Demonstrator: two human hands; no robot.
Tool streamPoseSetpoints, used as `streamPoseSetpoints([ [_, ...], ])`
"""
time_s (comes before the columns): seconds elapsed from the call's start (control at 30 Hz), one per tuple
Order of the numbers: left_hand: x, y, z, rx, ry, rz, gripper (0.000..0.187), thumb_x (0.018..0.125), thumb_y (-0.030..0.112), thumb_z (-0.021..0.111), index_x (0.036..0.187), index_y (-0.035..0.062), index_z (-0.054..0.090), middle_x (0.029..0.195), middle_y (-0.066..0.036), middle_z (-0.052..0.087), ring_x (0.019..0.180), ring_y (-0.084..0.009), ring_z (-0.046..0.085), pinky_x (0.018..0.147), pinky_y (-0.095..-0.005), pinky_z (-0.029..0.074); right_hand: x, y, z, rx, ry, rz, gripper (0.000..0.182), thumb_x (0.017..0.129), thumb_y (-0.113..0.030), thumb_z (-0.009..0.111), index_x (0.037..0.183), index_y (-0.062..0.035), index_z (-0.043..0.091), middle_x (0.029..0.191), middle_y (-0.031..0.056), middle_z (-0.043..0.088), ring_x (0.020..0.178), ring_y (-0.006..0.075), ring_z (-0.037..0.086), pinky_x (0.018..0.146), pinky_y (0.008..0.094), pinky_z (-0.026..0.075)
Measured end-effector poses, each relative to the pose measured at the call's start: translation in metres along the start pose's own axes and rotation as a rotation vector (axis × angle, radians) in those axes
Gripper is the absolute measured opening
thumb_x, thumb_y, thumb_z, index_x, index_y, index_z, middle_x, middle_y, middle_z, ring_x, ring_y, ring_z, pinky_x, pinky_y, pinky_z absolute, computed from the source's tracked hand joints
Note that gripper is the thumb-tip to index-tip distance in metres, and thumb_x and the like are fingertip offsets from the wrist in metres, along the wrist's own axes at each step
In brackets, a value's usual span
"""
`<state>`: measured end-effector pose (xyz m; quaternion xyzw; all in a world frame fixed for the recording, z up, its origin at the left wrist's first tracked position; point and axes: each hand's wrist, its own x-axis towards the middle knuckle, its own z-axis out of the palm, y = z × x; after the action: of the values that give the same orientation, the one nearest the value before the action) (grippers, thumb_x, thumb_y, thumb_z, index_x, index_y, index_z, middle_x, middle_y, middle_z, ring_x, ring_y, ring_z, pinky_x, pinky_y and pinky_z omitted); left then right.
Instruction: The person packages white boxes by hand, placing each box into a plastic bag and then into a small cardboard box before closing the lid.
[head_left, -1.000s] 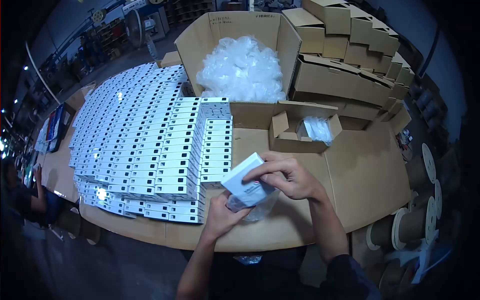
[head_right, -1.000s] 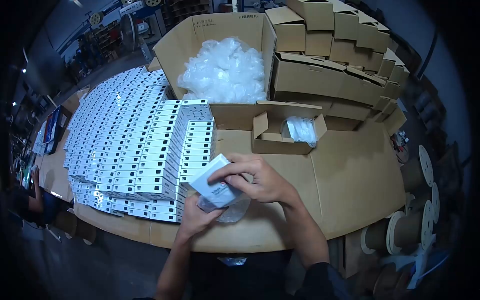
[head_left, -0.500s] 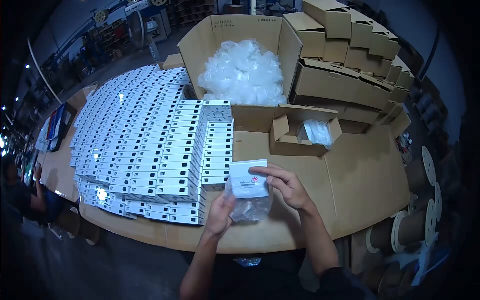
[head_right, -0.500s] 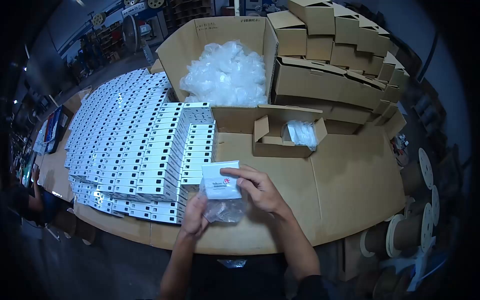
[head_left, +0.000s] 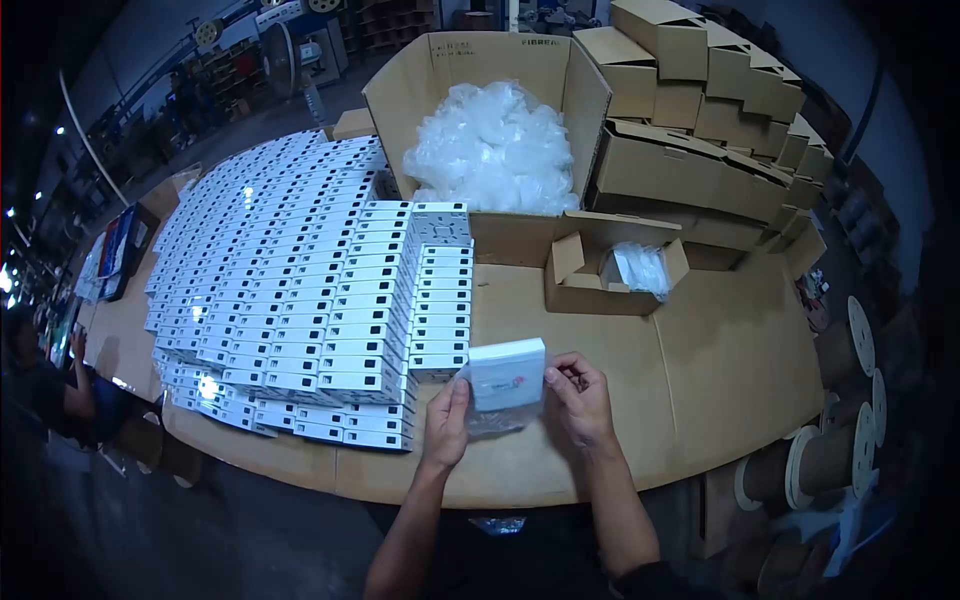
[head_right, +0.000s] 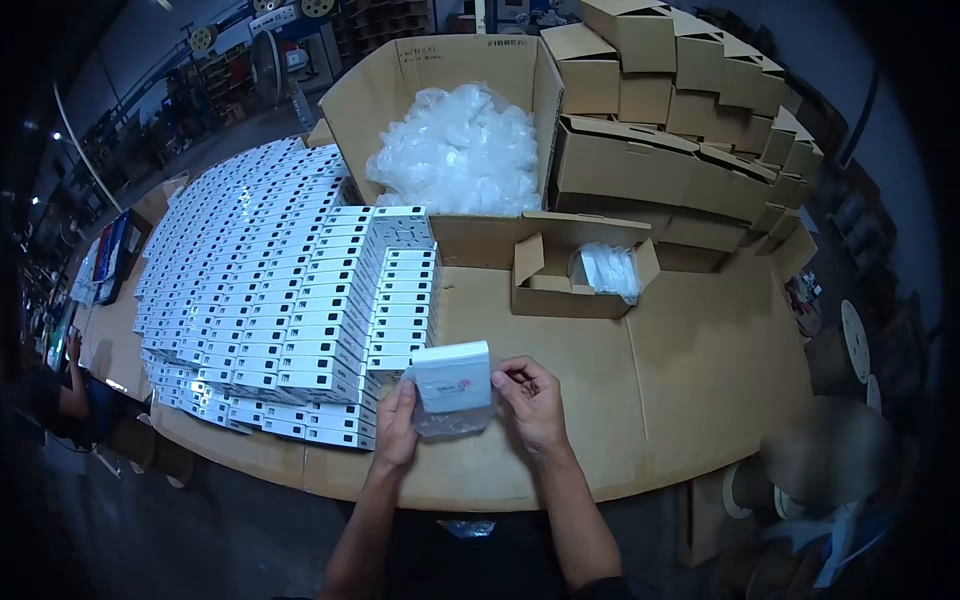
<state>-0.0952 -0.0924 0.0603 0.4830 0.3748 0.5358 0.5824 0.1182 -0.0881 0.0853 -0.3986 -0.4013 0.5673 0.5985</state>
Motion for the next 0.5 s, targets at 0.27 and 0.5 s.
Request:
streamPoseSetpoints([
  [0.27,0.001,0.0,0.007,-0.007,0.038,0.123,0.057,0.115,0.036,0.032,0.15,-0.0063,0.046,0.147,-0.016,0.056,0.137,-0.0231,0.051,0.118,-0.0357,0.035,-0.005,-0.003,0.008,0.162,-0.15,-0.074,0.027,0.095,-0.004,0.075,0.118,0.0022,0.063,0.121,0.0117,0.069,0.109,0.0136,0.064,0.096,0.0269,0.05],
  [0.5,0.0,0.008,0.026,0.043,0.144,0.133,0.046,0.113,0.031,0.042,0.143,-0.0031,0.052,0.139,-0.014,0.058,0.13,-0.0194,0.052,0.113,-0.0336,0.038,-0.008,0.009,0.006,-0.114,-0.12,-0.062,0.036,0.093,0.001,0.076,0.127,0.0036,0.064,0.114,0.0065,0.069,0.103,0.0102,0.063,0.092,0.0257,0.051],
])
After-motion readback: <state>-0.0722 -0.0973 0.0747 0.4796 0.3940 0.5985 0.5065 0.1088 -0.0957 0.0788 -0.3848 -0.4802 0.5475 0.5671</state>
